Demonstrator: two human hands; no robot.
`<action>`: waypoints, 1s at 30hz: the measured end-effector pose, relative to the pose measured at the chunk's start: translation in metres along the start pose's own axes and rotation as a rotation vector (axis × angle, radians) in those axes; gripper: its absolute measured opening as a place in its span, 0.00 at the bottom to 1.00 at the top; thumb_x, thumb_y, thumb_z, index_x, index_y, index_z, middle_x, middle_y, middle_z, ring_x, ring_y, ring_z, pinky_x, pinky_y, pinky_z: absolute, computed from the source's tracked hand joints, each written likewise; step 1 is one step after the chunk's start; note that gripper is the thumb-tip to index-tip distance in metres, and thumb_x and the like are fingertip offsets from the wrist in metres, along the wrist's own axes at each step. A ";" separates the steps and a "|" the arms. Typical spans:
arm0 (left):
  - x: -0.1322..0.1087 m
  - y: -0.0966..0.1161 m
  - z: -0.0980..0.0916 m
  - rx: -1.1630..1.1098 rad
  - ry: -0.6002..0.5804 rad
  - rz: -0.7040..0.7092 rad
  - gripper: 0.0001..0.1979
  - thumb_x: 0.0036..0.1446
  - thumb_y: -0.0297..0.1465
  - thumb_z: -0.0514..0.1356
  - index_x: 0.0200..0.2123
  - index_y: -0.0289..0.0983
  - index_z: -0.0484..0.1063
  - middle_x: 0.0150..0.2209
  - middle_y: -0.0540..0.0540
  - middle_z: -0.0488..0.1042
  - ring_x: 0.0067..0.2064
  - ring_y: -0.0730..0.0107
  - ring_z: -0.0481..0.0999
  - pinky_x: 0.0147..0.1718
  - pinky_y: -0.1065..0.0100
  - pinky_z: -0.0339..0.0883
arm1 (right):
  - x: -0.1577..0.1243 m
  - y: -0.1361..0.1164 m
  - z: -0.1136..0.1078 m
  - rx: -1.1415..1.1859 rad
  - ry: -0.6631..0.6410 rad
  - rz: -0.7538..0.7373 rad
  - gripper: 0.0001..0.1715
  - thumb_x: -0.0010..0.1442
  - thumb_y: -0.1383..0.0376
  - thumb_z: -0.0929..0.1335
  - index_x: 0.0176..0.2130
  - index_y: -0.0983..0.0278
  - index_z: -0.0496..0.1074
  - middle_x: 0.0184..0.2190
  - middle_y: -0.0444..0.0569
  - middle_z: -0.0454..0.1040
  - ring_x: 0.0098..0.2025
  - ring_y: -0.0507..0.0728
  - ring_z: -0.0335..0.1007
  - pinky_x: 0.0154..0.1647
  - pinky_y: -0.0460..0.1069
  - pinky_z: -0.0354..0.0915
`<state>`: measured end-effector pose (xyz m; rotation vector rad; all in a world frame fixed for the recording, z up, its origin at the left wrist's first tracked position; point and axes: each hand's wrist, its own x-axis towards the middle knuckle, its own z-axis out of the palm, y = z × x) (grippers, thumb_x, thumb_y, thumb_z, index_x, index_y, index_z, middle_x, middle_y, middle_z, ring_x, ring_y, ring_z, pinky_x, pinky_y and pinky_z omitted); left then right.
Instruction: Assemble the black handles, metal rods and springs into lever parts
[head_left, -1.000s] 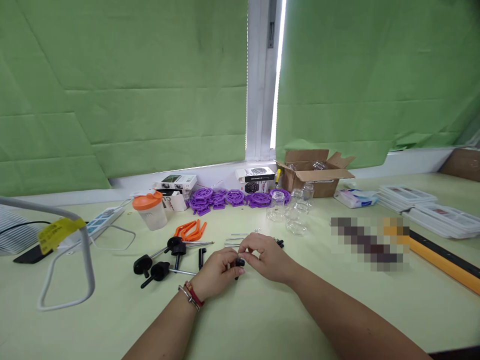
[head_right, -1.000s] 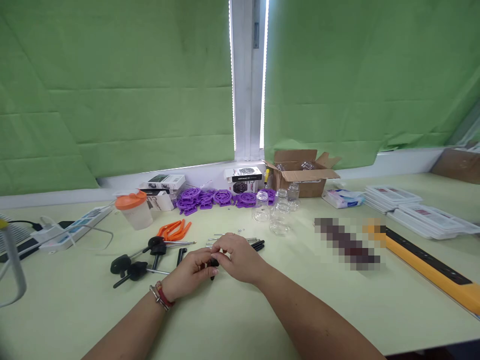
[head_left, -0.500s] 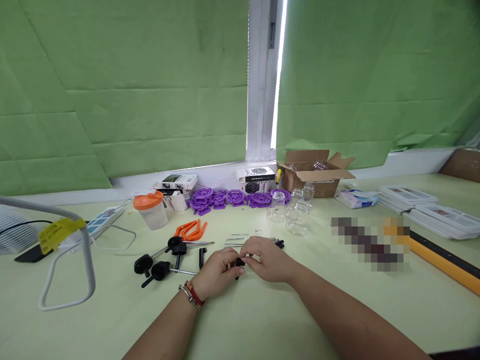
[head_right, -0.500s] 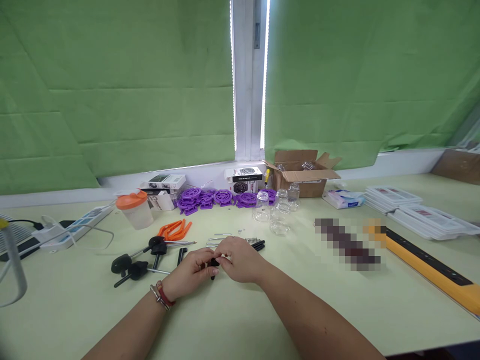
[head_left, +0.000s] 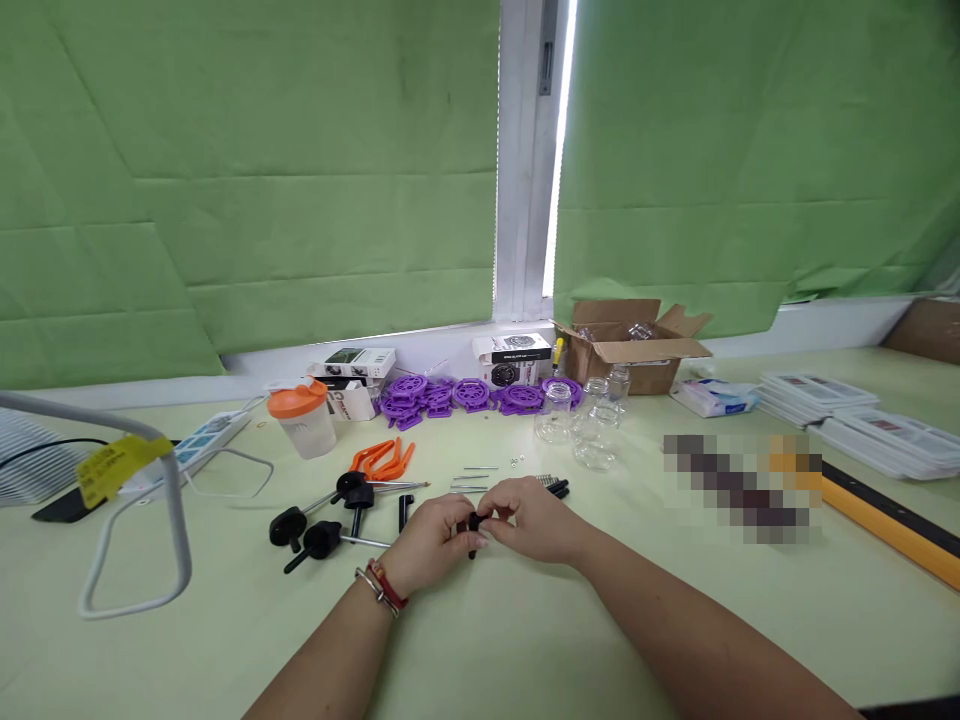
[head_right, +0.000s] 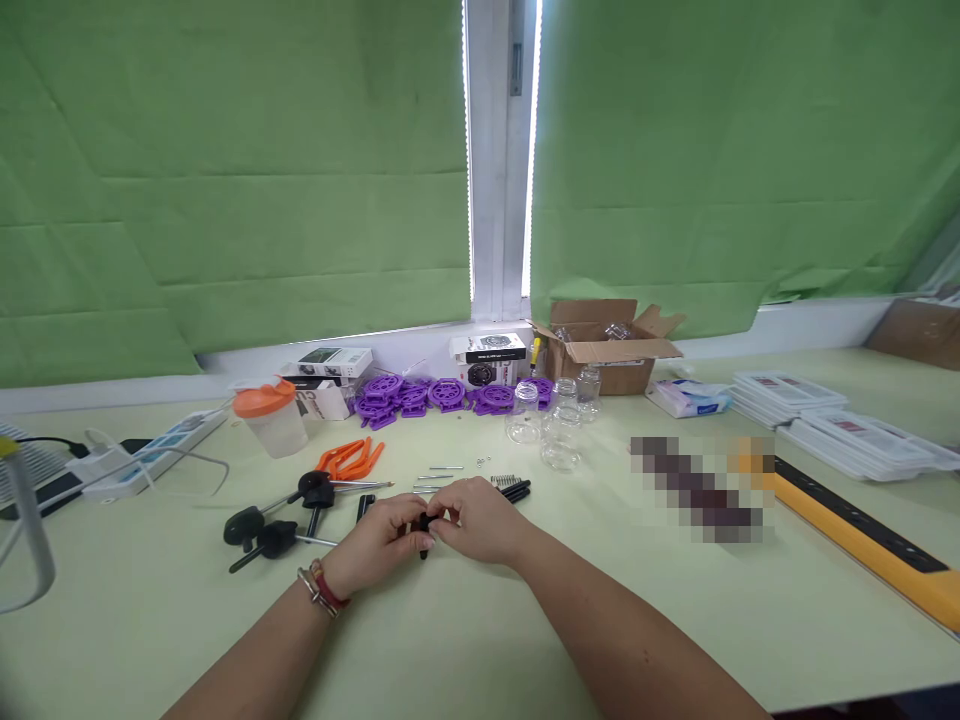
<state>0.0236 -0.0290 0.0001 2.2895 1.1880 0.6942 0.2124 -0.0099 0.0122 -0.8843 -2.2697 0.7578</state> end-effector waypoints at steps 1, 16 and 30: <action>0.000 -0.001 -0.003 0.038 0.010 -0.005 0.12 0.53 0.39 0.58 0.25 0.36 0.70 0.29 0.48 0.70 0.32 0.71 0.68 0.31 0.72 0.60 | 0.001 0.002 0.003 0.045 0.016 0.021 0.08 0.50 0.70 0.64 0.30 0.62 0.74 0.25 0.42 0.72 0.25 0.49 0.62 0.27 0.44 0.57; -0.017 -0.033 -0.045 0.504 0.171 -0.565 0.07 0.50 0.32 0.56 0.27 0.39 0.73 0.29 0.43 0.76 0.32 0.61 0.73 0.26 0.68 0.56 | 0.057 0.016 0.082 0.433 0.134 0.548 0.07 0.51 0.68 0.64 0.33 0.67 0.70 0.19 0.41 0.65 0.17 0.46 0.56 0.17 0.42 0.55; -0.021 -0.039 -0.045 0.528 0.107 -0.627 0.07 0.49 0.32 0.54 0.27 0.40 0.73 0.30 0.41 0.76 0.32 0.58 0.74 0.28 0.66 0.60 | 0.084 0.000 0.095 -0.012 0.119 0.429 0.09 0.56 0.69 0.63 0.34 0.65 0.74 0.32 0.50 0.74 0.32 0.53 0.68 0.31 0.45 0.59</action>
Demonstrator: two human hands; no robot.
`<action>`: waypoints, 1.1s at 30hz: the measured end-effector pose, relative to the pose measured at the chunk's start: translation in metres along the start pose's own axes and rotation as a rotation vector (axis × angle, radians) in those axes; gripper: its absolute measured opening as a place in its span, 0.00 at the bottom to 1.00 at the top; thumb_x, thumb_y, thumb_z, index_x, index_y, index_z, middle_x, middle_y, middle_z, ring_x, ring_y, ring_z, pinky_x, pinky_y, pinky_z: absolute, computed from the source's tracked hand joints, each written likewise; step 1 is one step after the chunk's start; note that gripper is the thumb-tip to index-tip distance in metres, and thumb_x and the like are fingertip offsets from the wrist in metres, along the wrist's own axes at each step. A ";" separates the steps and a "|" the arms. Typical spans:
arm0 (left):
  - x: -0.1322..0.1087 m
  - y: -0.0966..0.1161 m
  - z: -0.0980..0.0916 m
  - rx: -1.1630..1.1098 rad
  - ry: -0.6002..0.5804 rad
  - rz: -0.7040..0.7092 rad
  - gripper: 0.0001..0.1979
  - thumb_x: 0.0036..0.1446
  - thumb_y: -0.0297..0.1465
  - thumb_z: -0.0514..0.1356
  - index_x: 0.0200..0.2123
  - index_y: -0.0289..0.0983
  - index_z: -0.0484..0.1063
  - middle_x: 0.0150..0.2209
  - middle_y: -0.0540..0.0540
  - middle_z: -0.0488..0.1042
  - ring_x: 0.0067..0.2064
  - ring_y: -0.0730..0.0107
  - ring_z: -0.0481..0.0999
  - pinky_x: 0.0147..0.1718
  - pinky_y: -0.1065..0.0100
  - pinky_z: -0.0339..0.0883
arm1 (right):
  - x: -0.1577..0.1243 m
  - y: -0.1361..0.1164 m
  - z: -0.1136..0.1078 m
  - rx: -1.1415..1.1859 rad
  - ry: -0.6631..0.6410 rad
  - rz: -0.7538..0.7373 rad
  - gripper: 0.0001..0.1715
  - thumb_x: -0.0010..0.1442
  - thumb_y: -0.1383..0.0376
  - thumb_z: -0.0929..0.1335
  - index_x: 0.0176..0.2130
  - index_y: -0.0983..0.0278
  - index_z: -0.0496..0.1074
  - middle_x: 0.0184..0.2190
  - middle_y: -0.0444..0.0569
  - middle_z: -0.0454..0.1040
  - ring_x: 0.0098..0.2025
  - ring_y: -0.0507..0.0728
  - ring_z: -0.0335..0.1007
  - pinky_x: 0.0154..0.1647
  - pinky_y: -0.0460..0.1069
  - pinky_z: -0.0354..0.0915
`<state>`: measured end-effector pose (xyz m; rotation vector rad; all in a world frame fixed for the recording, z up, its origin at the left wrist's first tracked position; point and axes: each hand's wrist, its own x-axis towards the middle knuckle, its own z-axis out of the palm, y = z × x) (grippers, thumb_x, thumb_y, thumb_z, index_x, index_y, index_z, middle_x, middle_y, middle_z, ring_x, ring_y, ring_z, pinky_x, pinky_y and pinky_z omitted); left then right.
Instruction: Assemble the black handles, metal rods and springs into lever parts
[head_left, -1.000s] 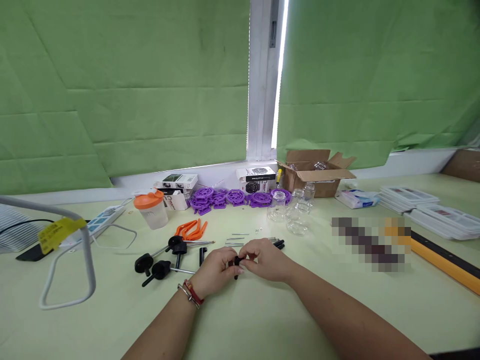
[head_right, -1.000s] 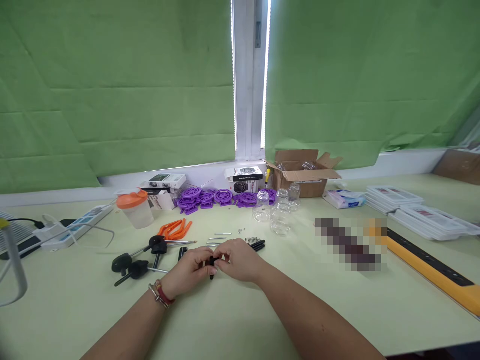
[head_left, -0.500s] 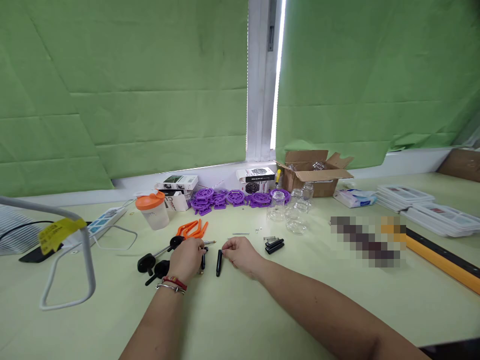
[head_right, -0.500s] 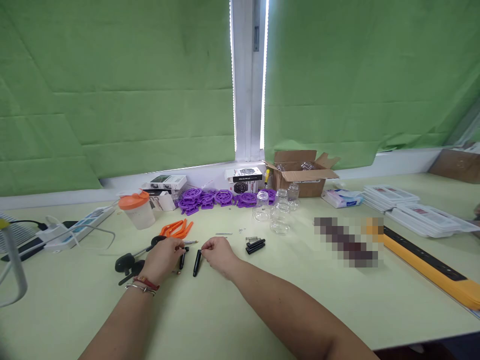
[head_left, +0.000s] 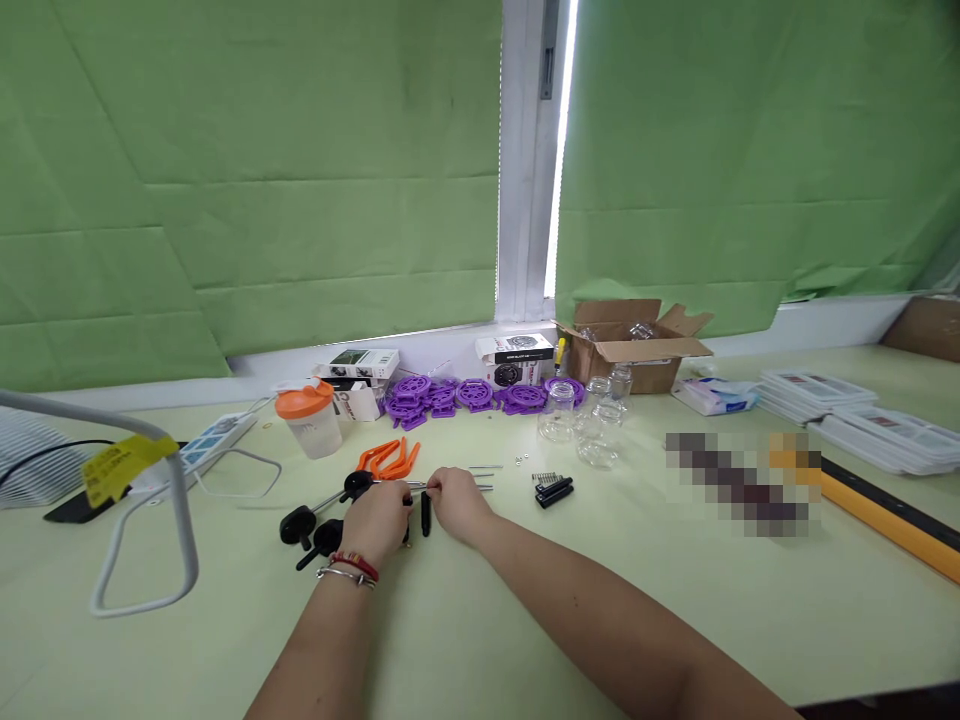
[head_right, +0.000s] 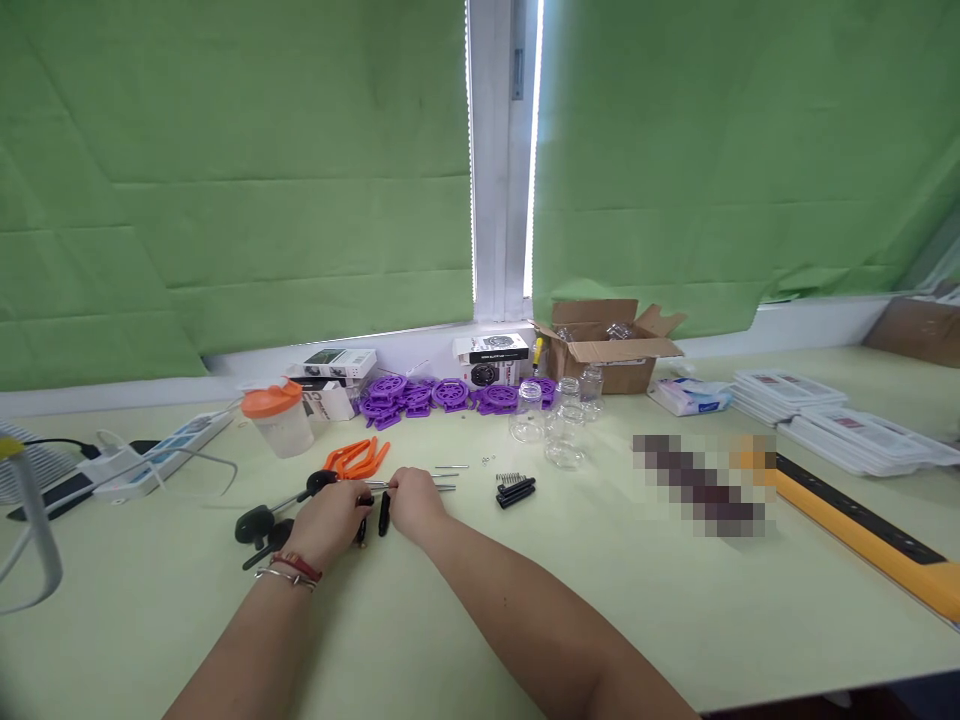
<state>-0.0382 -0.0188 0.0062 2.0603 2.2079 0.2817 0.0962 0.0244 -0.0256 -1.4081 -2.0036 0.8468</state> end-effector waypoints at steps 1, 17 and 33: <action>0.000 0.000 0.000 -0.002 0.003 -0.004 0.07 0.49 0.31 0.54 0.27 0.40 0.72 0.30 0.41 0.76 0.32 0.58 0.74 0.28 0.65 0.60 | 0.000 0.000 0.001 -0.022 0.000 -0.012 0.09 0.56 0.69 0.63 0.34 0.65 0.74 0.32 0.50 0.74 0.33 0.53 0.68 0.32 0.45 0.58; -0.001 0.002 -0.001 -0.042 0.005 -0.001 0.06 0.48 0.30 0.54 0.27 0.40 0.71 0.30 0.41 0.76 0.31 0.58 0.73 0.27 0.65 0.58 | -0.003 -0.001 0.004 -0.188 -0.003 -0.109 0.09 0.57 0.69 0.62 0.33 0.65 0.72 0.35 0.52 0.72 0.38 0.56 0.68 0.35 0.47 0.57; -0.001 0.005 -0.002 -0.015 0.111 0.051 0.08 0.53 0.34 0.54 0.29 0.39 0.70 0.31 0.42 0.75 0.33 0.59 0.73 0.27 0.67 0.56 | -0.006 0.007 -0.022 -0.111 0.081 -0.166 0.11 0.56 0.68 0.62 0.37 0.64 0.73 0.38 0.51 0.74 0.39 0.54 0.69 0.39 0.46 0.61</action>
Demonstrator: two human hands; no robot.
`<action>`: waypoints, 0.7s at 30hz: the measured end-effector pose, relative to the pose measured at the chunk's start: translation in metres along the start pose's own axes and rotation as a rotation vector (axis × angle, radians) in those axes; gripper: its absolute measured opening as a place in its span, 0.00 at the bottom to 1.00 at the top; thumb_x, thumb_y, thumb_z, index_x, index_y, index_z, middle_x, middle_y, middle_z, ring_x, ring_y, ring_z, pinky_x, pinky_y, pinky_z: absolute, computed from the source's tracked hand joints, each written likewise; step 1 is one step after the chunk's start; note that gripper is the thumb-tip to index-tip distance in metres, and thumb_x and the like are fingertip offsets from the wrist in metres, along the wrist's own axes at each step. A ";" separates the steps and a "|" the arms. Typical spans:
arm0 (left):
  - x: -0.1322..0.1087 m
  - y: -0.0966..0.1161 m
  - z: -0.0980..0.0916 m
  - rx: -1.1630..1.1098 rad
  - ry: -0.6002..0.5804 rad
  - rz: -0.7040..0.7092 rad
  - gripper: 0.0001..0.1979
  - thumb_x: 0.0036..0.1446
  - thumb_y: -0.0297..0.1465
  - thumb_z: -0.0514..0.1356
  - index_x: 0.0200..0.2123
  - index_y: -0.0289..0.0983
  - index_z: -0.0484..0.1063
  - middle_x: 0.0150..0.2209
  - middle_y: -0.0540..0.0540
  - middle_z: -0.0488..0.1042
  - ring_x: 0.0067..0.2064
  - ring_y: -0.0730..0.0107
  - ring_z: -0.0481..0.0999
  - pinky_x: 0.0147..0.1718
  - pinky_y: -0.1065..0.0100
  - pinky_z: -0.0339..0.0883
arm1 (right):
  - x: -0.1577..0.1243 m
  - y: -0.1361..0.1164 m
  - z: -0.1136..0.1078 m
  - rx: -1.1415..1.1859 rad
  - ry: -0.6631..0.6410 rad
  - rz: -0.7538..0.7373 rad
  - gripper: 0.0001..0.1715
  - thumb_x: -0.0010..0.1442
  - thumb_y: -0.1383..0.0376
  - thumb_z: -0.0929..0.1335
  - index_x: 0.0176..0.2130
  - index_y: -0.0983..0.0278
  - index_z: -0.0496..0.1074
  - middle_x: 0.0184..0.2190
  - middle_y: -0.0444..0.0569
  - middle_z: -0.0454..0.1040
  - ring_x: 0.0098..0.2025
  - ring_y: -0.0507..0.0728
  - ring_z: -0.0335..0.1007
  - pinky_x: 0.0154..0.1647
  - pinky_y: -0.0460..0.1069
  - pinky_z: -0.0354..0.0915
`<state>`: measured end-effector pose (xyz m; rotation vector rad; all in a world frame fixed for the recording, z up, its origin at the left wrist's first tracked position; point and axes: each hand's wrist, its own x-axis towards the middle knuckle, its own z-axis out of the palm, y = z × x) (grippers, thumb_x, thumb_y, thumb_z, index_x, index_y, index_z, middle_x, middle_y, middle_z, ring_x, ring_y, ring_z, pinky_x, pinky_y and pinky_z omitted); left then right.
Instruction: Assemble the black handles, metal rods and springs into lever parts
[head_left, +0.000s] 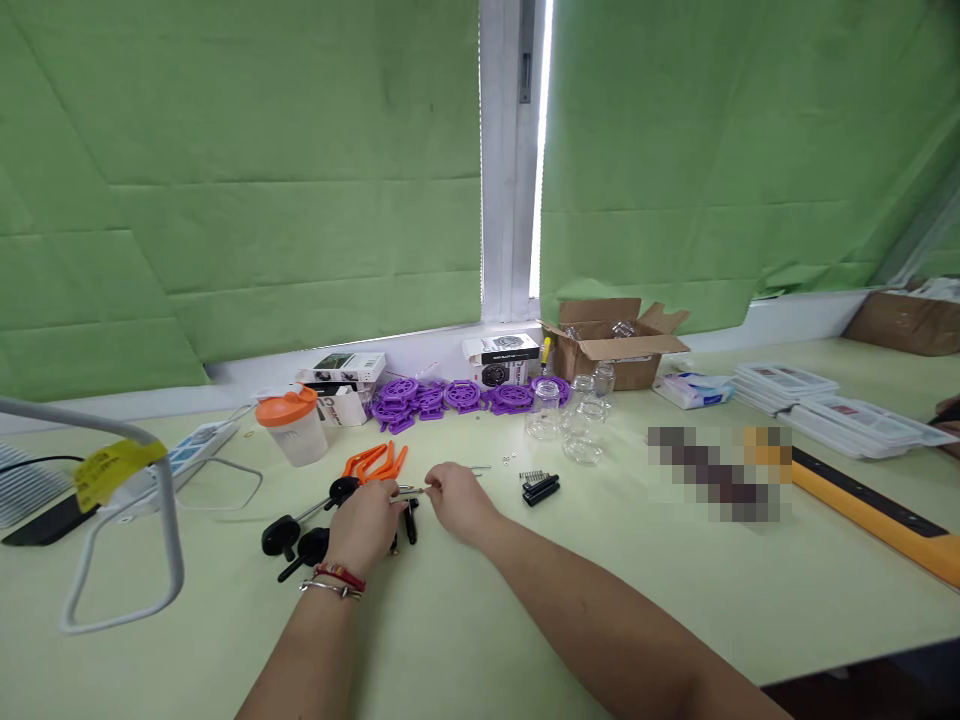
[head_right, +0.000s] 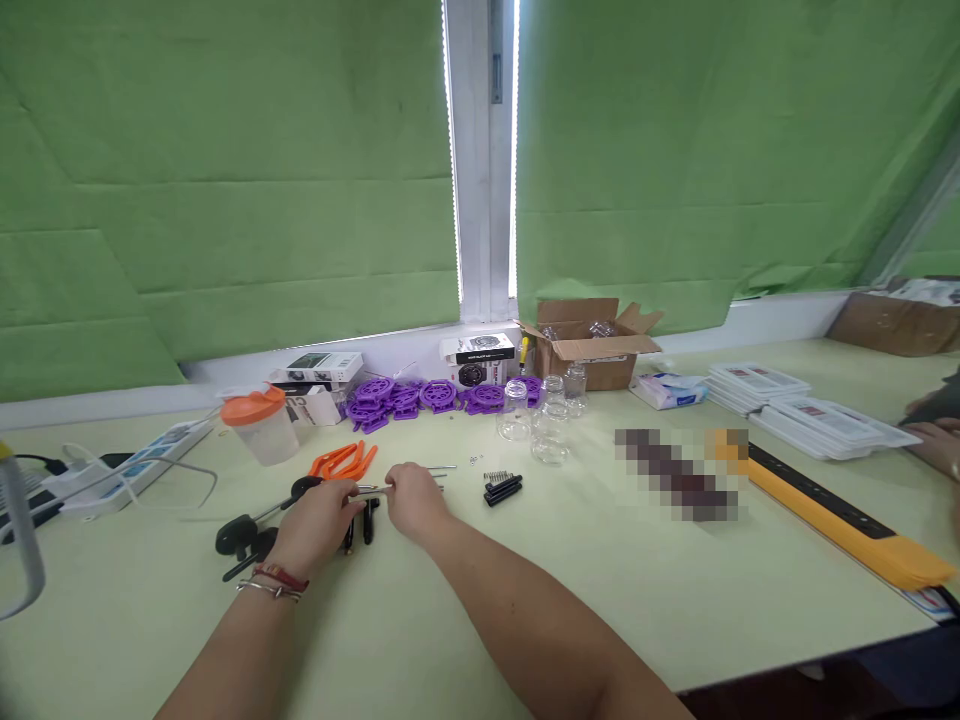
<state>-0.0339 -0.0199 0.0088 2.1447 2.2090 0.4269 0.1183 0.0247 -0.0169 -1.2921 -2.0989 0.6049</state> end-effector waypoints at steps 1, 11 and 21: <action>0.000 0.003 -0.001 -0.003 0.029 0.017 0.08 0.54 0.35 0.53 0.30 0.39 0.70 0.33 0.42 0.75 0.34 0.60 0.73 0.27 0.67 0.56 | 0.001 0.006 -0.012 0.012 0.012 -0.004 0.12 0.55 0.69 0.62 0.38 0.64 0.73 0.38 0.51 0.74 0.39 0.54 0.69 0.40 0.46 0.61; -0.009 0.037 0.011 -0.307 0.008 0.363 0.09 0.56 0.33 0.52 0.36 0.38 0.70 0.31 0.47 0.71 0.32 0.68 0.70 0.32 0.69 0.59 | -0.023 0.105 -0.135 -0.112 -0.093 0.075 0.09 0.48 0.73 0.65 0.27 0.64 0.76 0.29 0.48 0.75 0.31 0.53 0.68 0.33 0.46 0.61; -0.011 0.039 0.012 -0.397 -0.072 0.362 0.08 0.55 0.33 0.53 0.35 0.38 0.70 0.29 0.48 0.70 0.31 0.69 0.68 0.31 0.69 0.59 | -0.028 0.116 -0.127 -0.104 -0.253 -0.018 0.09 0.49 0.67 0.68 0.30 0.62 0.78 0.31 0.49 0.76 0.37 0.55 0.68 0.38 0.46 0.61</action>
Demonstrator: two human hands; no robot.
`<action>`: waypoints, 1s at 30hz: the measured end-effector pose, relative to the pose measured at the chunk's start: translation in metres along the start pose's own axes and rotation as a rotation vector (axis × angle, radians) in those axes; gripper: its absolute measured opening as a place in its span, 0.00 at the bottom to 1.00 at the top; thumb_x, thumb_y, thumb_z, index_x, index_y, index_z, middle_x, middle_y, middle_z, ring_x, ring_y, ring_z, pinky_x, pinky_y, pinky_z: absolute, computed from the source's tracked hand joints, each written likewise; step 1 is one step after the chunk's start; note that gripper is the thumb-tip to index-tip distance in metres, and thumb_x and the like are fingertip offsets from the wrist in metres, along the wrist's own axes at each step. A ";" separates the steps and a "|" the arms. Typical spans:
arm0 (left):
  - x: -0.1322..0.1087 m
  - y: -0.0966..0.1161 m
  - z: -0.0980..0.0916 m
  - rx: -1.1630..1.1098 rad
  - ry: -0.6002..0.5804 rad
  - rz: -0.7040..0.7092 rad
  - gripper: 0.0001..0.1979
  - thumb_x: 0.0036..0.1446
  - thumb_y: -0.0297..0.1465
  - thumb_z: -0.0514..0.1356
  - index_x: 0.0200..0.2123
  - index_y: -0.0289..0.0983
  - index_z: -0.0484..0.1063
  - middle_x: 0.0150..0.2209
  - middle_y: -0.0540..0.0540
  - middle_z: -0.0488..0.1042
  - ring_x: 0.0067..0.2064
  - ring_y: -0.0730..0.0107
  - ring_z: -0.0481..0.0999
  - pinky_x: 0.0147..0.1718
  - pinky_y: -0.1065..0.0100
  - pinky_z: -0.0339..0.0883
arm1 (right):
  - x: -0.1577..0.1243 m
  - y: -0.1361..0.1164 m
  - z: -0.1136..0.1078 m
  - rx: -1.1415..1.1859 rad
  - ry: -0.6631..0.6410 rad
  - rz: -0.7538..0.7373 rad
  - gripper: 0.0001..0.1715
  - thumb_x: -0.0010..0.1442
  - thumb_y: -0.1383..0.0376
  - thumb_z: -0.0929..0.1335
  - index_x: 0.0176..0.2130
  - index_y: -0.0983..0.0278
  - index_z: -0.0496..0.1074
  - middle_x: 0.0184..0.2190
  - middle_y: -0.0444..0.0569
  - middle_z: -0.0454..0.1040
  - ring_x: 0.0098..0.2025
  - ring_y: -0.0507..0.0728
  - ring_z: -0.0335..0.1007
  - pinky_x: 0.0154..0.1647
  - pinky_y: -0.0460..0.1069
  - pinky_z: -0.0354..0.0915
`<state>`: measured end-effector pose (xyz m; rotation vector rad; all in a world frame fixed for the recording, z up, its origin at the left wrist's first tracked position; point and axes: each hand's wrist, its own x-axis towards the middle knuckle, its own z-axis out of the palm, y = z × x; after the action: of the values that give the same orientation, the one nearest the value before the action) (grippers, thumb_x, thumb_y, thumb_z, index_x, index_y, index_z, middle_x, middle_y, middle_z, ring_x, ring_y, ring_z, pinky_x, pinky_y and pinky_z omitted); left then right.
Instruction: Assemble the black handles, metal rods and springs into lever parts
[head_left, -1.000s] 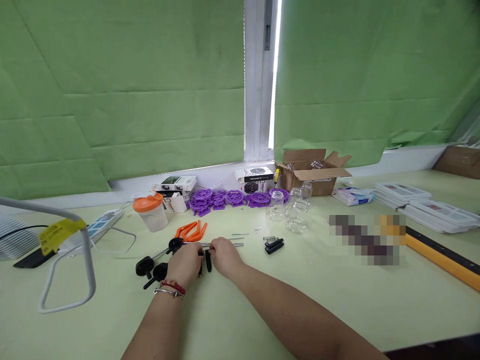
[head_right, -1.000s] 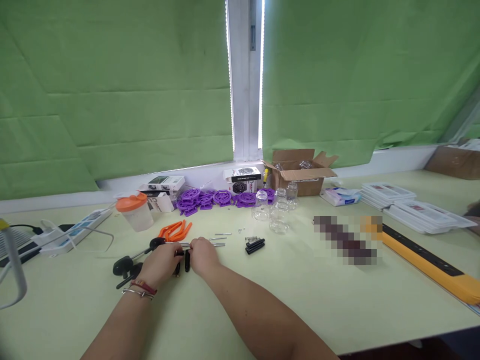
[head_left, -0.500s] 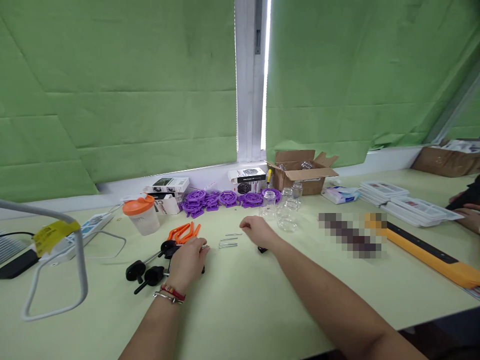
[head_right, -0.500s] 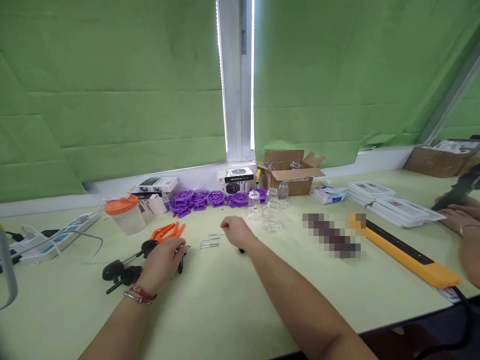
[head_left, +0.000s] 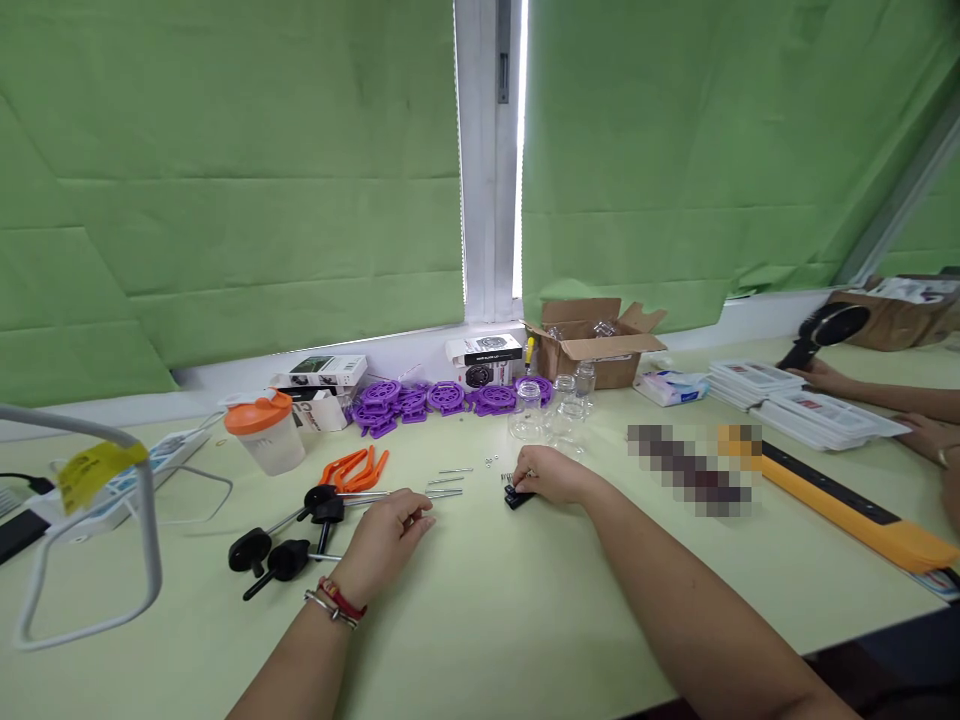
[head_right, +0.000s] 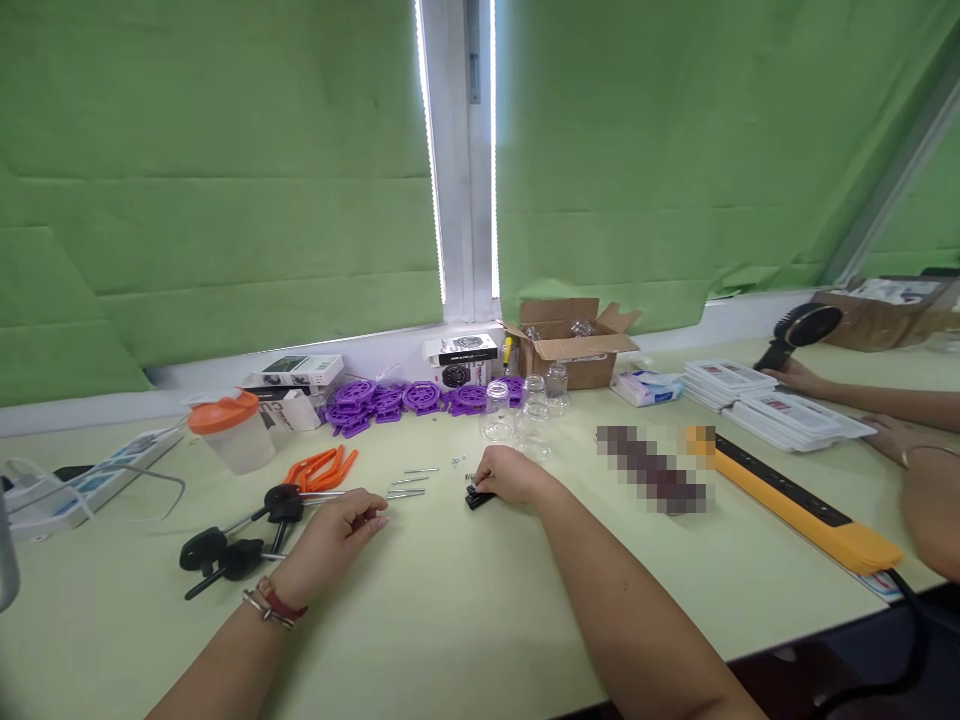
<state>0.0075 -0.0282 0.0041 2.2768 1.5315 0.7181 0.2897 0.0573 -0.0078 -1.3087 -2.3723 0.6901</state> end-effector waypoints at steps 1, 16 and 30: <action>0.000 0.001 0.000 -0.001 -0.003 -0.002 0.08 0.55 0.33 0.53 0.35 0.38 0.70 0.30 0.48 0.70 0.31 0.69 0.68 0.31 0.69 0.59 | 0.001 0.000 0.000 -0.005 -0.012 0.004 0.09 0.49 0.67 0.68 0.30 0.62 0.79 0.31 0.48 0.76 0.37 0.56 0.68 0.38 0.46 0.61; 0.000 0.001 0.000 -0.009 -0.026 0.000 0.08 0.55 0.33 0.53 0.34 0.38 0.70 0.29 0.48 0.70 0.31 0.68 0.68 0.31 0.69 0.59 | 0.001 0.004 0.000 -0.053 -0.060 -0.008 0.08 0.49 0.68 0.67 0.28 0.62 0.78 0.32 0.47 0.75 0.35 0.55 0.68 0.36 0.45 0.60; 0.000 0.004 -0.001 -0.007 -0.022 0.006 0.08 0.55 0.33 0.53 0.33 0.38 0.71 0.29 0.48 0.71 0.31 0.68 0.68 0.32 0.68 0.59 | 0.003 0.003 0.001 -0.046 -0.045 0.014 0.05 0.48 0.69 0.68 0.27 0.64 0.75 0.33 0.49 0.74 0.37 0.56 0.67 0.37 0.46 0.59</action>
<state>0.0098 -0.0292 0.0068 2.2774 1.5110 0.6971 0.2899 0.0606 -0.0103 -1.3441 -2.4306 0.6796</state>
